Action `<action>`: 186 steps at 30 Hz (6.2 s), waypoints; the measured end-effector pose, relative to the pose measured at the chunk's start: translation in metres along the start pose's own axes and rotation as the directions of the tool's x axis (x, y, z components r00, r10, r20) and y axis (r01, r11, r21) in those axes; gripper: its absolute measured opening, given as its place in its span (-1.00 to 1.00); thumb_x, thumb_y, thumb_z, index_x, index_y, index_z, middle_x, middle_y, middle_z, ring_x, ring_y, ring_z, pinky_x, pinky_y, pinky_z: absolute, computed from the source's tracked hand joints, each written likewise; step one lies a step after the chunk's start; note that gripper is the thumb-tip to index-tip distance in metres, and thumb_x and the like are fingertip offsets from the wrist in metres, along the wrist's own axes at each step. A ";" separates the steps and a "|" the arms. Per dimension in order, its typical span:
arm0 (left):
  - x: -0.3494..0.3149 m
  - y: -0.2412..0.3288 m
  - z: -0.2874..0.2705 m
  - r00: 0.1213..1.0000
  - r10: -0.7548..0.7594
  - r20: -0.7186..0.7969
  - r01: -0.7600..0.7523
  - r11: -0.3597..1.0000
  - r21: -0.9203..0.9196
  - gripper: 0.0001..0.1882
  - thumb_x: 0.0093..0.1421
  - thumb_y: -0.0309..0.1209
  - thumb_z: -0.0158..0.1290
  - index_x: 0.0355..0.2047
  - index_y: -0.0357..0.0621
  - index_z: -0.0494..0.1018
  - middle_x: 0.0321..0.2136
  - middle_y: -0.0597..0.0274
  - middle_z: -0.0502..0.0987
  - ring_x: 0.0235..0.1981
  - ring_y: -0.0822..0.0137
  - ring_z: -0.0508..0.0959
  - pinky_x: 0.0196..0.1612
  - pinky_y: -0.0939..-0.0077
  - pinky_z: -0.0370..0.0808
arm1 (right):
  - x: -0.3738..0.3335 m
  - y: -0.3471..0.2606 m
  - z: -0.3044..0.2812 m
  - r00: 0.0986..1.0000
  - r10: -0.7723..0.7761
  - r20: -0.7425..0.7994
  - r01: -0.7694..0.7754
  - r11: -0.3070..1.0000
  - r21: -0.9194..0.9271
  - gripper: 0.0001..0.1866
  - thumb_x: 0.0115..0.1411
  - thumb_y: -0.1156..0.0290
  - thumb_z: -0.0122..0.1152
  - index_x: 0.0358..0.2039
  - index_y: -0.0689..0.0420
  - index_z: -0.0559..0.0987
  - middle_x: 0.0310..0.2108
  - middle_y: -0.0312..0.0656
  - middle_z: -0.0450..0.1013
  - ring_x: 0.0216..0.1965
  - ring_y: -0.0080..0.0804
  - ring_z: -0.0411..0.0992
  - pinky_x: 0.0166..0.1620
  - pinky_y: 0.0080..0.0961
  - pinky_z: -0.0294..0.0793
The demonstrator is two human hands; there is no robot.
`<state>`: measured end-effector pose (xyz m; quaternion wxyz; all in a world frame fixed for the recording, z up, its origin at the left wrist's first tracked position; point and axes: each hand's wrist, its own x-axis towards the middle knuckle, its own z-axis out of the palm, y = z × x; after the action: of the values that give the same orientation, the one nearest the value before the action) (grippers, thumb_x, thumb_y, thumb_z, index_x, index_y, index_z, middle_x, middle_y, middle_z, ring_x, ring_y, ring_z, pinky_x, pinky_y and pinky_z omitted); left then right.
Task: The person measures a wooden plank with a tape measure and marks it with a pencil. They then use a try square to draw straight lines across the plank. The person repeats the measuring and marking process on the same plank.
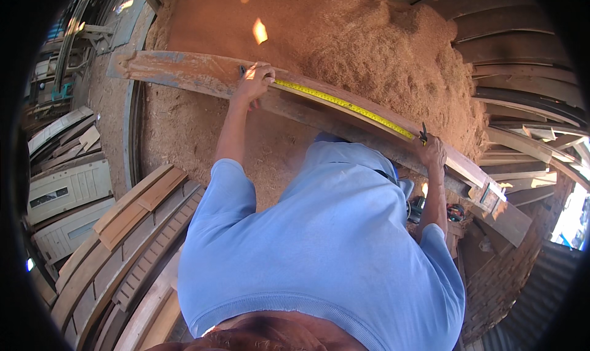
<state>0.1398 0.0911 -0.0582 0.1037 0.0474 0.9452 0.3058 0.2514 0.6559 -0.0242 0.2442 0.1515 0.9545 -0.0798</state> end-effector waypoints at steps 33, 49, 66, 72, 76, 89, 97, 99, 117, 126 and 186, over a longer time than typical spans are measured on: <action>0.034 0.035 0.000 0.916 -0.356 0.185 0.299 0.913 0.277 -0.66 0.23 -0.22 0.20 0.00 0.03 0.51 -0.01 0.04 0.61 0.10 -0.01 0.59 0.07 0.01 0.51 | -0.022 0.005 0.004 0.978 0.147 -0.147 -0.129 0.984 0.125 -0.38 0.20 -0.18 0.26 0.04 0.07 0.56 -0.01 0.10 0.58 0.04 0.11 0.54 0.03 0.02 0.54; 0.049 -0.002 -0.007 0.891 -0.387 0.239 0.268 0.871 0.413 -0.61 0.18 -0.57 0.22 -0.13 -0.13 0.22 -0.27 0.14 0.40 -0.40 0.34 0.47 -0.37 0.42 0.46 | -0.018 0.286 0.007 0.863 0.378 -0.336 -0.303 0.918 0.256 -0.46 0.10 -0.13 0.41 -0.01 -0.07 0.67 0.15 -0.23 0.52 0.10 -0.09 0.49 0.08 -0.11 0.39; 0.069 -0.041 -0.021 0.842 -0.487 0.232 0.386 0.844 0.373 -0.55 0.11 -0.58 0.22 -0.04 -0.27 0.27 -0.24 0.02 0.44 -0.24 0.31 0.49 -0.21 0.38 0.50 | -0.008 0.348 0.032 0.675 0.352 -0.648 -0.327 0.930 0.165 -0.52 0.14 -0.01 0.42 0.01 -0.06 0.63 0.12 -0.21 0.47 0.08 -0.09 0.43 0.05 -0.08 0.31; 0.067 -0.043 -0.021 0.831 -0.500 0.245 0.398 0.841 0.367 -0.54 0.10 -0.59 0.22 -0.03 -0.27 0.27 -0.27 0.03 0.45 -0.26 0.32 0.50 -0.25 0.39 0.50 | -0.005 0.350 0.035 0.644 0.327 -0.691 -0.293 0.941 0.172 -0.53 0.08 0.00 0.47 -0.05 -0.08 0.65 0.08 -0.26 0.48 0.02 -0.14 0.43 -0.01 -0.13 0.29; 0.068 -0.041 -0.017 0.833 -0.498 0.241 0.384 0.834 0.395 -0.53 0.10 -0.60 0.21 -0.02 -0.26 0.27 -0.29 0.04 0.45 -0.29 0.33 0.50 -0.28 0.40 0.50 | -0.005 0.350 0.036 0.643 0.327 -0.693 -0.292 0.941 0.173 -0.52 0.07 0.00 0.47 -0.05 -0.08 0.65 0.08 -0.26 0.47 0.02 -0.14 0.43 -0.02 -0.13 0.29; 0.066 -0.049 -0.034 0.859 -0.448 0.248 0.315 0.844 0.433 -0.50 0.10 -0.62 0.21 0.01 -0.22 0.24 -0.36 0.10 0.45 -0.40 0.38 0.49 -0.42 0.45 0.48 | -0.006 0.344 0.035 0.681 0.408 -0.608 -0.344 0.911 0.226 -0.51 0.13 0.03 0.43 0.02 -0.06 0.63 0.13 -0.21 0.47 0.08 -0.05 0.43 0.10 -0.04 0.34; 0.053 -0.025 0.005 0.865 -0.442 0.236 0.387 0.889 0.245 -0.50 0.19 -0.60 0.21 0.03 -0.17 0.19 -0.24 0.09 0.42 -0.40 0.35 0.49 -0.40 0.44 0.49 | -0.012 0.336 0.020 0.741 0.464 -0.486 -0.460 0.877 0.136 -0.56 0.18 -0.07 0.33 -0.01 -0.14 0.64 0.14 -0.27 0.48 0.09 -0.04 0.44 0.11 0.00 0.35; 0.052 -0.065 -0.040 0.954 -0.218 0.207 0.192 0.972 0.138 -0.53 0.19 -0.55 0.23 0.02 -0.18 0.23 -0.22 0.07 0.42 -0.24 0.25 0.51 -0.14 0.34 0.50 | -0.005 0.332 0.018 0.784 0.479 -0.395 -0.437 0.878 0.198 -0.57 0.19 -0.04 0.33 0.00 -0.15 0.63 0.16 -0.26 0.47 0.11 -0.05 0.44 0.10 0.01 0.35; -0.010 0.037 0.017 0.939 -0.284 -0.197 0.226 0.936 -0.271 -0.81 0.24 -0.44 0.15 -0.12 -0.07 0.56 -0.37 0.04 0.60 -0.40 0.01 0.66 -0.57 0.18 0.54 | -0.019 0.081 -0.003 0.971 0.095 -0.218 -0.072 0.991 0.112 -0.48 0.16 -0.08 0.28 -0.01 0.01 0.68 -0.07 0.03 0.62 -0.03 0.06 0.58 0.03 -0.01 0.53; 0.000 0.007 0.013 0.969 -0.203 -0.141 0.181 0.971 -0.156 -0.86 0.14 -0.45 0.19 -0.26 -0.04 0.62 -0.19 0.08 0.62 -0.01 0.02 0.56 0.14 0.15 0.45 | -0.012 0.070 -0.004 0.983 0.052 -0.173 -0.045 0.998 0.042 -0.50 0.12 -0.05 0.28 -0.09 0.04 0.71 -0.13 0.08 0.63 -0.03 0.10 0.57 0.02 -0.02 0.52; 0.009 -0.041 -0.011 0.981 0.037 -0.192 -0.064 0.989 -0.137 -0.91 0.08 -0.42 0.18 -0.36 -0.01 0.53 -0.42 0.08 0.61 -0.24 -0.11 0.57 -0.08 0.06 0.49 | -0.003 0.016 -0.004 0.993 0.066 -0.099 -0.071 0.997 -0.043 -0.50 0.13 -0.05 0.22 -0.11 0.08 0.71 -0.15 0.15 0.62 -0.06 0.14 0.58 0.00 -0.01 0.53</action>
<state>0.1280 0.0531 -0.0752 0.0089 0.0346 0.9250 0.3783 0.2574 0.6714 -0.0209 0.2034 0.1821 0.9611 -0.0416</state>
